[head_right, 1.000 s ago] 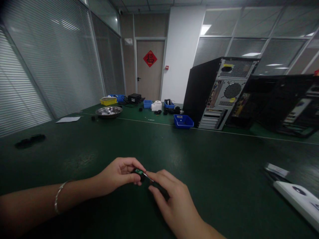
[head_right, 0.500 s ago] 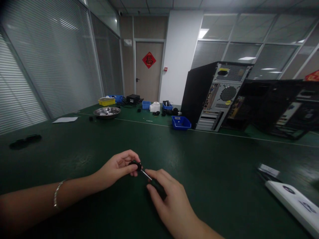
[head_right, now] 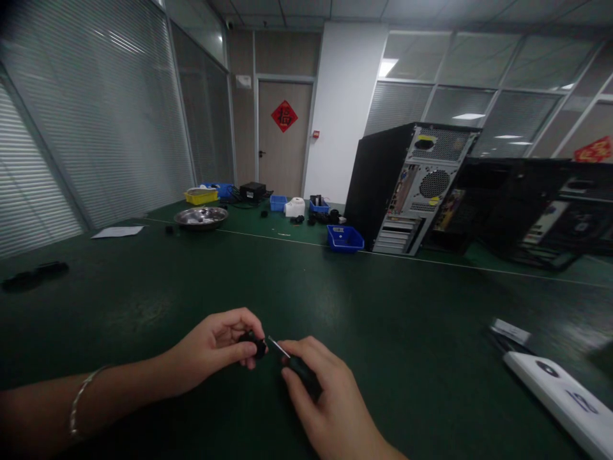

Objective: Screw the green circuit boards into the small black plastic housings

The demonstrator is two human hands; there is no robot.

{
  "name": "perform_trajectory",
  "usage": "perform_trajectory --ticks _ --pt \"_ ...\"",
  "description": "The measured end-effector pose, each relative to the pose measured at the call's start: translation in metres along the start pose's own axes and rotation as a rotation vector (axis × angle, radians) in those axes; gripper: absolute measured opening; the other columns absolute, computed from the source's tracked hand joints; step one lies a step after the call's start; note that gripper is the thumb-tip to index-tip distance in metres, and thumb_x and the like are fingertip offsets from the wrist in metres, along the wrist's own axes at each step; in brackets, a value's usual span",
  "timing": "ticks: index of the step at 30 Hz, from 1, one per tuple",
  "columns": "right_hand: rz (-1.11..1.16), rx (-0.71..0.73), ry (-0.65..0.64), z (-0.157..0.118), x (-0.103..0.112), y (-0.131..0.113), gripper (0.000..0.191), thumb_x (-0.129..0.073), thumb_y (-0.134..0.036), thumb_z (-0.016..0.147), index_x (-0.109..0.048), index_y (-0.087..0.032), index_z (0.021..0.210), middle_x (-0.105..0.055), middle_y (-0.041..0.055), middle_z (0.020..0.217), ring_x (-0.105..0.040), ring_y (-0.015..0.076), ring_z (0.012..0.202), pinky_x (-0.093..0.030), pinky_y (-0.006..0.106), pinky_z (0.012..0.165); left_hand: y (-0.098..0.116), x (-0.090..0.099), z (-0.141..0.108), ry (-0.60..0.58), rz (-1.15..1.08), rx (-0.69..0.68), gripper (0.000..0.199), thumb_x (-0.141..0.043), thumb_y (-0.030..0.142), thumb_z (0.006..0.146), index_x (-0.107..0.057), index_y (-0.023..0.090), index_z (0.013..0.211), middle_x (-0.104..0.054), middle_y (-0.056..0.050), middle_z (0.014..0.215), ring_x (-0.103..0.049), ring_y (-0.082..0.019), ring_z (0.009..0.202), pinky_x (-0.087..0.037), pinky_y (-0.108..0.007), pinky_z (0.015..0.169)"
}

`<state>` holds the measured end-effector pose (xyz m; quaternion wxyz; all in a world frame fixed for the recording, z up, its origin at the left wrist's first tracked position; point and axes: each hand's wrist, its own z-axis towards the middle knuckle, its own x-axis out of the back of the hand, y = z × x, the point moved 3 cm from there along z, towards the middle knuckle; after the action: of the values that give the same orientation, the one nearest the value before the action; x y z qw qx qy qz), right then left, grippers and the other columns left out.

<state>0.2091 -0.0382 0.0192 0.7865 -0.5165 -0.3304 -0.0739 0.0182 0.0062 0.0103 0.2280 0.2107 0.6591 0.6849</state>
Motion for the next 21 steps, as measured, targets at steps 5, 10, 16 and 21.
perform_trajectory --ticks 5,10,16,21 --pt "0.033 -0.023 0.017 0.0015 0.0033 -0.0015 0.026 -0.052 -0.016 0.094 -0.062 -0.025 0.116 -0.065 0.0028 0.103 -0.063 0.0161 0.094 -0.05 0.026 0.082 0.0047 0.001 0.0002 0.007 0.014 0.007 0.013 -0.062 0.016 0.085 -0.057 0.012 0.096 -0.062 -0.002 0.086 -0.061 -0.013 0.074 -0.048 -0.029 0.072" --pt "0.032 -0.049 0.034 0.0036 0.0064 0.0004 0.023 -0.053 -0.019 0.094 -0.063 -0.023 0.114 -0.067 0.0047 0.104 -0.064 0.0184 0.097 -0.05 0.028 0.085 0.002 0.0041 0.0013 -0.006 -0.026 0.002 0.027 -0.066 0.015 0.082 -0.051 0.016 0.104 -0.065 -0.004 0.096 -0.064 -0.017 0.087 -0.049 -0.035 0.081" --pt "0.078 -0.092 0.054 0.0045 0.0051 0.0029 0.02 -0.054 -0.019 0.092 -0.062 -0.021 0.11 -0.067 0.0068 0.108 -0.064 0.0207 0.102 -0.05 0.031 0.089 0.0033 0.0046 0.0003 -0.028 0.0 -0.024 0.025 -0.069 0.011 0.077 -0.056 0.014 0.098 -0.065 -0.006 0.103 -0.061 -0.02 0.102 -0.045 -0.038 0.093" --pt "0.103 -0.095 0.072 0.0051 0.0039 0.0008 0.015 -0.054 -0.017 0.091 -0.06 -0.02 0.105 -0.067 0.0052 0.102 -0.065 0.019 0.096 -0.051 0.029 0.085 0.0062 0.0037 -0.0005 -0.014 0.033 0.007 0.019 -0.065 0.014 0.081 -0.058 0.015 0.098 -0.063 -0.005 0.101 -0.061 -0.02 0.1 -0.046 -0.038 0.09"
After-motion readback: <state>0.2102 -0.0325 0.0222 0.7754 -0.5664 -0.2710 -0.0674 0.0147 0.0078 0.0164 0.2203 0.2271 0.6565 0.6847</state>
